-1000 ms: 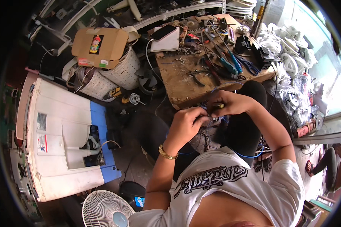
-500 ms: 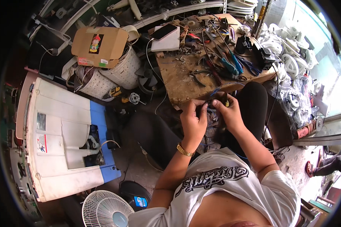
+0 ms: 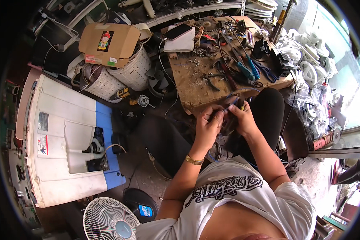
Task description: The person works on the wiring of a washing machine unit using pliers to strip and connect wires by hand.
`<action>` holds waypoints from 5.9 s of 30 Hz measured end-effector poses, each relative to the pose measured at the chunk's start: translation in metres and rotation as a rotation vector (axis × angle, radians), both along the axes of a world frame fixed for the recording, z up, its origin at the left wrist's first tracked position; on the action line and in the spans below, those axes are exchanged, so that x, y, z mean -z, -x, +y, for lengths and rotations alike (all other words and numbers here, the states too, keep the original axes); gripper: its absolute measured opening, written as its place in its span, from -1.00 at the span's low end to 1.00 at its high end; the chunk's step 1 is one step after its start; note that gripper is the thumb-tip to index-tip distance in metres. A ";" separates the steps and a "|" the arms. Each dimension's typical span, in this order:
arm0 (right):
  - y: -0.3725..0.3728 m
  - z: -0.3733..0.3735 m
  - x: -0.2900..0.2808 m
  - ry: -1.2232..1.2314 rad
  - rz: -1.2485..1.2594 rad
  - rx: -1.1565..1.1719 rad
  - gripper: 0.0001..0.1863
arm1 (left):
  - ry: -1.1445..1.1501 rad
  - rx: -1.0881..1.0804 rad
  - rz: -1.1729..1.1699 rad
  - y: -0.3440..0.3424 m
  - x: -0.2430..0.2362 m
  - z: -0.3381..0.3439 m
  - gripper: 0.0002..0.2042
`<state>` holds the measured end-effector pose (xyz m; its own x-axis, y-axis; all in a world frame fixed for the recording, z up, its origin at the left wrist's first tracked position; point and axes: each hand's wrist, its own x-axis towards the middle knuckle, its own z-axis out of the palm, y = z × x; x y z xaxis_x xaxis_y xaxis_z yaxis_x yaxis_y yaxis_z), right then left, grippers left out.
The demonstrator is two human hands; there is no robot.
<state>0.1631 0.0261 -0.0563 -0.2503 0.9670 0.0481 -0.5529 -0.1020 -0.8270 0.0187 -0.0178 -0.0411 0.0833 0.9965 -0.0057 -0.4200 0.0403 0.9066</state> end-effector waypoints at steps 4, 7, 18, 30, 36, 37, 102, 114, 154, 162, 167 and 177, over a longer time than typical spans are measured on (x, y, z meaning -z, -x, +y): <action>-0.026 0.025 -0.016 -0.095 0.250 -0.193 -0.70 | -0.016 0.427 -0.049 0.019 -0.003 -0.007 -0.90; -0.074 0.055 -0.039 -0.178 0.110 -0.198 -0.64 | -0.206 0.290 0.474 0.023 0.021 -0.021 -0.88; -0.043 0.000 -0.054 -0.018 -0.377 0.099 -0.63 | -0.139 -0.012 0.101 0.009 -0.005 -0.008 -0.75; -0.028 -0.009 -0.047 -0.262 -0.443 0.064 -0.84 | -0.090 0.066 0.303 0.011 -0.011 -0.006 -0.89; -0.025 -0.011 -0.047 -0.140 -0.453 0.119 -0.83 | -0.344 -0.245 0.479 -0.004 -0.018 -0.008 -0.88; -0.024 -0.011 -0.047 -0.129 -0.456 0.138 -0.83 | -0.393 -0.261 0.595 -0.003 -0.020 -0.008 -0.88; -0.032 0.010 -0.028 0.027 -0.308 0.301 -0.77 | -0.838 -0.447 0.940 0.013 -0.028 0.002 -0.79; -0.024 0.006 -0.050 -0.173 -0.387 0.237 -0.84 | -0.313 -0.195 0.392 -0.002 -0.016 0.008 -0.86; -0.032 -0.007 -0.046 -0.004 -0.524 -0.017 -0.47 | -0.123 -0.160 0.276 0.008 0.004 -0.018 -0.85; -0.025 -0.025 -0.043 -0.121 -0.410 -0.400 -0.79 | -0.180 -0.175 0.424 0.016 0.001 -0.020 -0.96; -0.020 -0.028 -0.053 -0.242 -0.521 -0.260 -0.72 | -0.339 -0.160 0.624 0.017 -0.012 -0.025 -0.91; -0.023 -0.033 -0.049 -0.132 -0.470 -0.353 -0.69 | -0.422 -0.193 0.782 0.018 -0.034 -0.038 -0.88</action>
<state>0.1861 -0.0074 -0.0068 -0.5787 0.8149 -0.0318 -0.0764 -0.0930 -0.9927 0.0007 -0.0553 -0.0073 0.0403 0.9249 0.3780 0.3565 -0.3667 0.8593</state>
